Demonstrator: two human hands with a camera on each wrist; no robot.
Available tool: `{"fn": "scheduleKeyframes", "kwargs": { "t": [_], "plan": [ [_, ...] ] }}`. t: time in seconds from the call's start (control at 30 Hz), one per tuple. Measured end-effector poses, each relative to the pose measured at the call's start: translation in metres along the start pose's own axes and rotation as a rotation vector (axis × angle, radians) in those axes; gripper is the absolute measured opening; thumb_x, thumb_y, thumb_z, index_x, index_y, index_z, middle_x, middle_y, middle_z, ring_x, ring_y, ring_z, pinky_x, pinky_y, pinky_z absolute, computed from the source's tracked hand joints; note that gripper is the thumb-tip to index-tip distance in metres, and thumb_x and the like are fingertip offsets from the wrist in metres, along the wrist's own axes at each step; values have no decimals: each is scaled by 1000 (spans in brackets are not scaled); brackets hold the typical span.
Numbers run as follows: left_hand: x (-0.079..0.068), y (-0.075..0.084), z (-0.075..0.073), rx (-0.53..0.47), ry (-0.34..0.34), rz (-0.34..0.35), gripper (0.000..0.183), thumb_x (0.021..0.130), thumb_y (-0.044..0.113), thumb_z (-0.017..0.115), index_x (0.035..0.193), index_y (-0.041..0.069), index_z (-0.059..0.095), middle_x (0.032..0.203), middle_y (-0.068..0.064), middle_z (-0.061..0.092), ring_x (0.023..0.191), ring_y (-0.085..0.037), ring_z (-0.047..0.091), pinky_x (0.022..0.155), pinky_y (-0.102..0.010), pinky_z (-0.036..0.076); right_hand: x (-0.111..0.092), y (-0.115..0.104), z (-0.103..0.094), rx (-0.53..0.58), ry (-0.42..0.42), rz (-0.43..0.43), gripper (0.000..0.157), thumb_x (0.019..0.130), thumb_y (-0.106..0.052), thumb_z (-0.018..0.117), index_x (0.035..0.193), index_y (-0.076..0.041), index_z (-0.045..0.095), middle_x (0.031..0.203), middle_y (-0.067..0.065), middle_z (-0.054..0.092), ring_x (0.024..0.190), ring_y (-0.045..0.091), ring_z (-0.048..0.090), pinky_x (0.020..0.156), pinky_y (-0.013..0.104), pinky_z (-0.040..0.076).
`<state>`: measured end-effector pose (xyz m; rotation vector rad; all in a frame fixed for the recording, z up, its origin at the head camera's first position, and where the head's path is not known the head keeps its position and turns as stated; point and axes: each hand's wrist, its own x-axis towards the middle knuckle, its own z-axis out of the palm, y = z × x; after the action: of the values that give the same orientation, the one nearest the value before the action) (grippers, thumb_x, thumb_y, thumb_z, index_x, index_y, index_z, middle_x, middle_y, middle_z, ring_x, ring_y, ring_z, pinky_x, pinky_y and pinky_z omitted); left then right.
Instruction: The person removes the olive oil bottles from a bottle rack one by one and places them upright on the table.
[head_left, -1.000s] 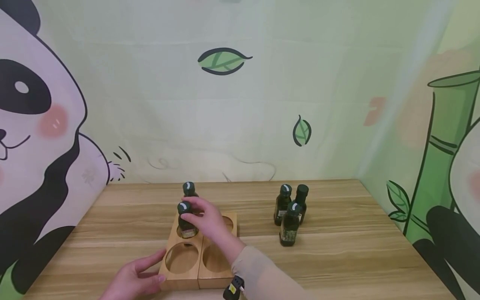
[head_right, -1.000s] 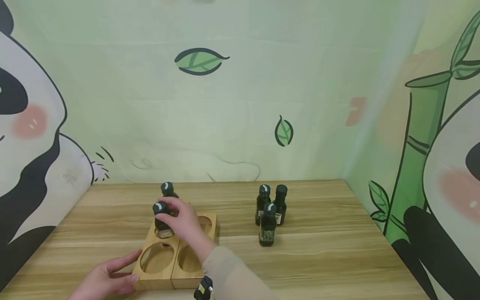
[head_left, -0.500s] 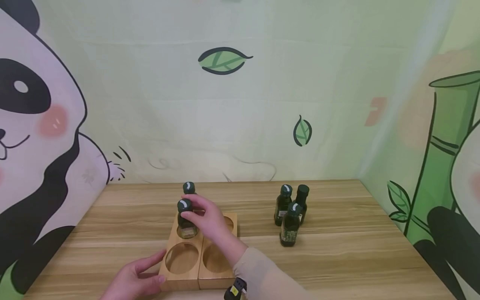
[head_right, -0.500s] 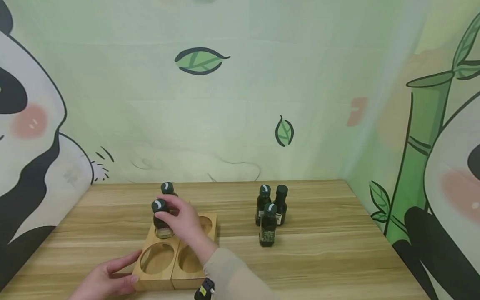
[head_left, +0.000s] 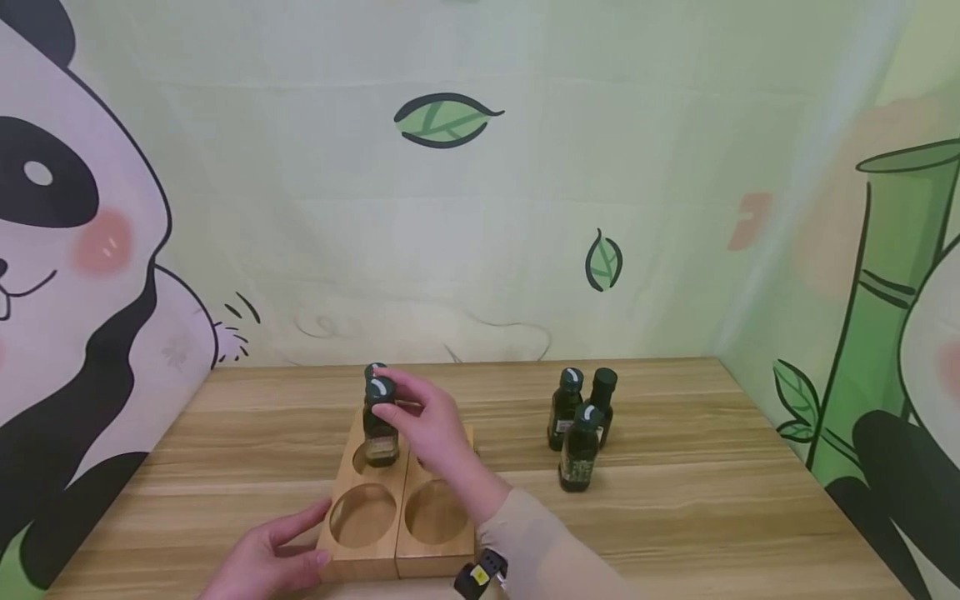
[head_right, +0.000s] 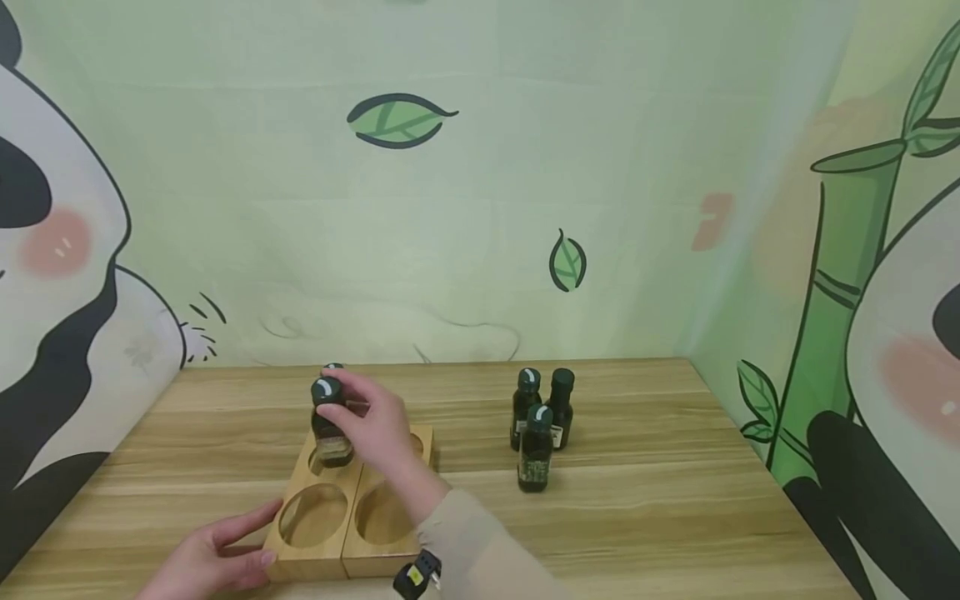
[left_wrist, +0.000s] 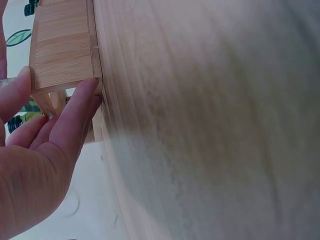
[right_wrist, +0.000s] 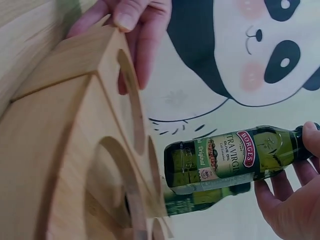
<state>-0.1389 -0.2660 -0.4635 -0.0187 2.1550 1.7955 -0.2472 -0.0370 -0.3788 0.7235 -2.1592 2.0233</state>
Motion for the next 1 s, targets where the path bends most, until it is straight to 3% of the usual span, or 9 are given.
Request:
{"fn": "scheduleKeyframes", "kwargs": {
  "t": [0.3, 0.6, 1.0],
  "plan": [
    [-1, 1, 2, -6, 15, 6, 81, 86, 20, 80, 148, -3, 34, 146, -36, 34, 100, -28, 66, 83, -39, 57, -11, -39, -18, 3, 24, -15, 36, 89, 4, 70, 125, 4, 64, 116, 23, 68, 109, 35, 63, 93, 37, 53],
    [-2, 0, 3, 0, 24, 31, 77, 88, 15, 77, 148, -3, 33, 146, -36, 35, 98, -28, 66, 81, -39, 57, -9, -7, -37, -11, 35, -29, 38, 89, -4, 73, 127, -7, 67, 113, 15, 70, 107, 27, 65, 92, 34, 53],
    [-3, 1, 4, -4, 41, 30, 80, 85, 20, 80, 148, -2, 36, 144, -38, 36, 100, -28, 66, 82, -39, 57, -30, -7, -63, -20, 41, 27, 40, 91, -4, 71, 130, -10, 65, 116, 17, 68, 106, 31, 66, 90, 36, 55]
  ]
}}
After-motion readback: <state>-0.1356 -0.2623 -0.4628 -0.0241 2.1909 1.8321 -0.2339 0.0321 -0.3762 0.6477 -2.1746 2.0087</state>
